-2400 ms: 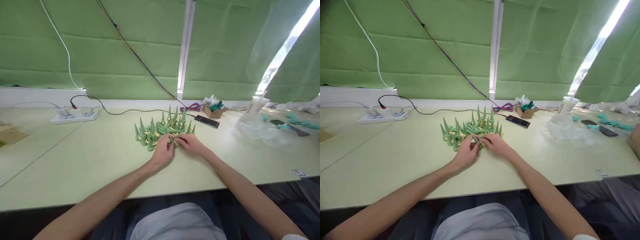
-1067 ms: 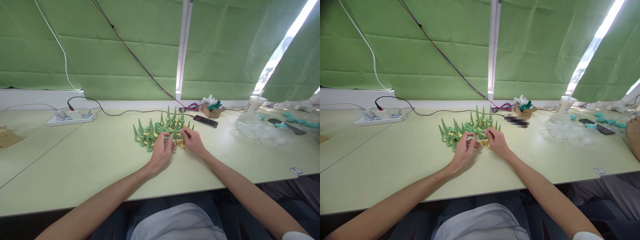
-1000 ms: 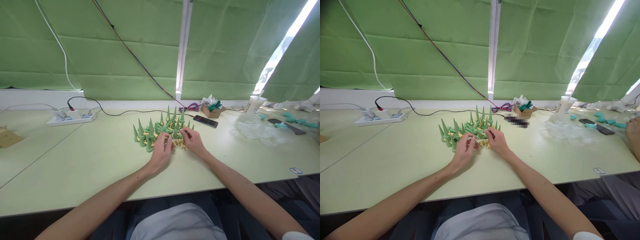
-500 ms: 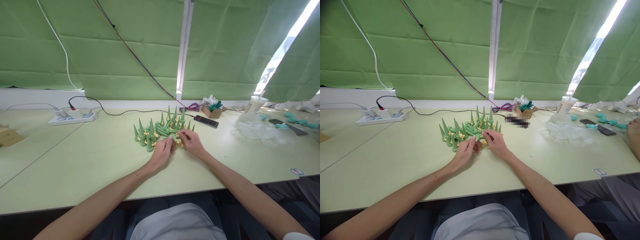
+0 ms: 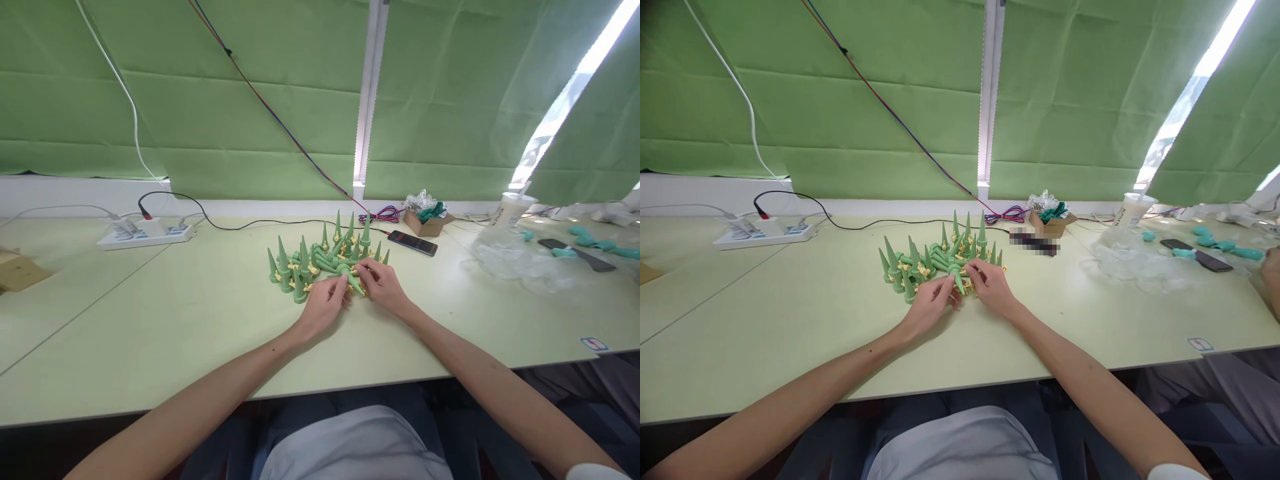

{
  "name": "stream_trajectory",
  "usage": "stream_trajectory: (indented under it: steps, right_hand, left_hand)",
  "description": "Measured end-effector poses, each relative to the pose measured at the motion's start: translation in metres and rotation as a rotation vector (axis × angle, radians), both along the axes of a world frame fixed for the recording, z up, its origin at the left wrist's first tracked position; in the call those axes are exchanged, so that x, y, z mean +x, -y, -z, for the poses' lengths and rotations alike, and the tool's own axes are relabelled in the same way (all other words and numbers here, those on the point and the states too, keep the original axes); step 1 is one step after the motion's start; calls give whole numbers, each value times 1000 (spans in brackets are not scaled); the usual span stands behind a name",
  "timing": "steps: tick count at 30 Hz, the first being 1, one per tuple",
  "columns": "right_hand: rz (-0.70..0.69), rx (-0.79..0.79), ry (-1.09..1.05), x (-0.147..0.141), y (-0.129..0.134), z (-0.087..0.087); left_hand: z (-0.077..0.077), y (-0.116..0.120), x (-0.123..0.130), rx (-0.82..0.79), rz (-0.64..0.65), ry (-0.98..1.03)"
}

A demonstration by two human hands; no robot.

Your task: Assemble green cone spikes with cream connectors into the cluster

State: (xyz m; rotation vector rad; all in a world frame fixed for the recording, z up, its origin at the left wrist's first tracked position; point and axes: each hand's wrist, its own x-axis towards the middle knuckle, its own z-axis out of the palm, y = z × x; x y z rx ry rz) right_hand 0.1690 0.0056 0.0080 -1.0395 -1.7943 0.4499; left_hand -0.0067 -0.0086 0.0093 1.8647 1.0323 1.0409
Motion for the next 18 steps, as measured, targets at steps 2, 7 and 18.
stream_trajectory:
  steps: [2, 7, 18]
  right_hand:
    - [7, 12, 8, 0, 0, 0]
    - [25, 9, 11, 0, -1, 1]
    - [47, 17, 28, 0, -1, -1]
  left_hand:
    - [0, -1, -1, 8, -4, -15]
    - [0, -1, -1, 55, -10, -52]
    - [-1, 1, 0, 167, -19, -71]
